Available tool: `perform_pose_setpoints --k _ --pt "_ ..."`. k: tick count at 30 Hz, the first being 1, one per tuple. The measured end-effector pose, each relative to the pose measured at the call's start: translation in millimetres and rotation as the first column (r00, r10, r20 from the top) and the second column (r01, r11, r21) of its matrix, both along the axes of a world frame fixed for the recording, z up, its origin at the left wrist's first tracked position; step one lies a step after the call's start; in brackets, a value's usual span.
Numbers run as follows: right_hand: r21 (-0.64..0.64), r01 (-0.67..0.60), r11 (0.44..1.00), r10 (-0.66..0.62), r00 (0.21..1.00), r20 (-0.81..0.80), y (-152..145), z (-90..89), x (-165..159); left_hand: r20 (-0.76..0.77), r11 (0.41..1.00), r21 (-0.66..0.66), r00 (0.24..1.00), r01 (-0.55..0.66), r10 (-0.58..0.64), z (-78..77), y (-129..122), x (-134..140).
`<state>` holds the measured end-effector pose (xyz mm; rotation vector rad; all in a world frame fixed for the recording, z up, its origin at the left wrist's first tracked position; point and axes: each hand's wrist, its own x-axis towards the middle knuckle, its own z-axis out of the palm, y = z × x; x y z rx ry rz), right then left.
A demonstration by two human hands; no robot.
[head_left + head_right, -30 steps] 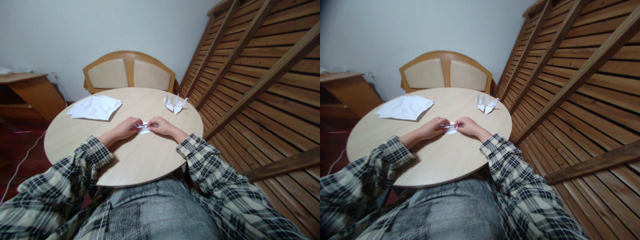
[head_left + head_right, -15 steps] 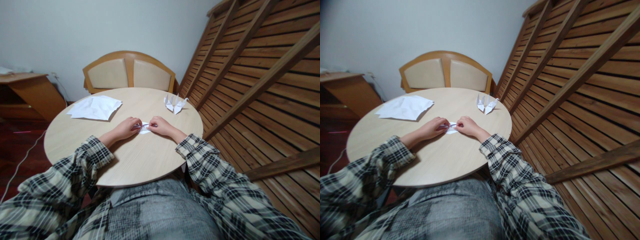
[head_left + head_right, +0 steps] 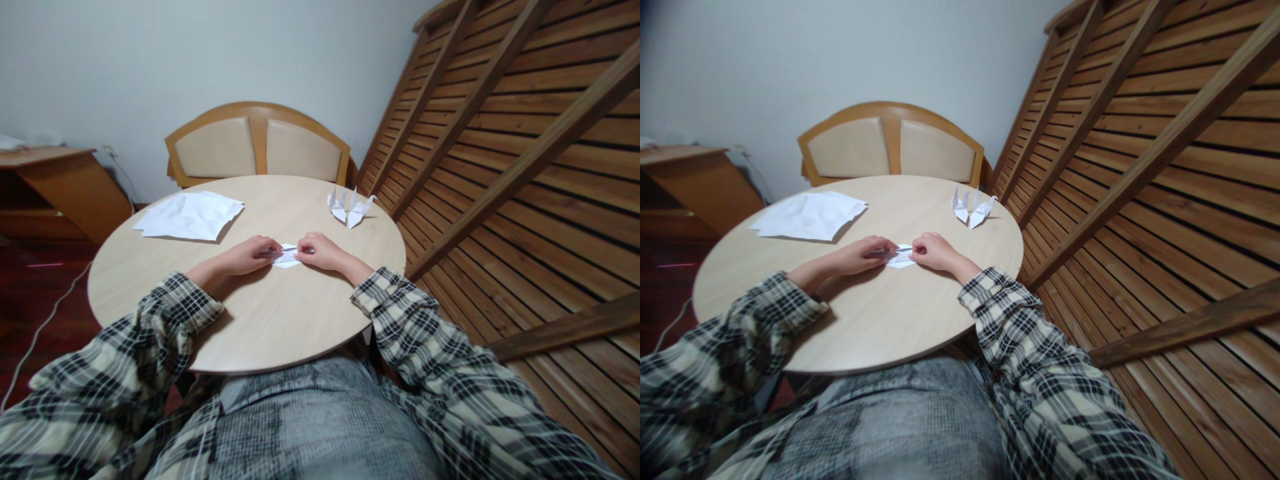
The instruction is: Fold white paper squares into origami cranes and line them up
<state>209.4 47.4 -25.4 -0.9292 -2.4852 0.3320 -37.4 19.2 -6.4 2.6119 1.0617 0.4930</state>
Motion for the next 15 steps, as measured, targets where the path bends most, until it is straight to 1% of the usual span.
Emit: perform_pose_setpoints --k 5,9,15 --pt "-0.034 0.026 0.999 -0.027 0.999 -0.037 0.8 -1.3 0.8 0.004 0.998 -0.066 1.000 -0.024 0.025 1.3 -1.2 0.3" --pt "-0.066 0.000 0.998 -0.006 0.996 -0.089 0.4 -0.7 2.7 -0.015 0.999 -0.031 0.999 0.031 -0.031 1.3 0.4 0.4" --pt "-0.082 -0.070 0.994 0.066 0.997 -0.041 1.3 1.1 5.2 -0.021 0.994 0.013 0.994 0.109 -0.109 -2.5 7.2 -0.8"
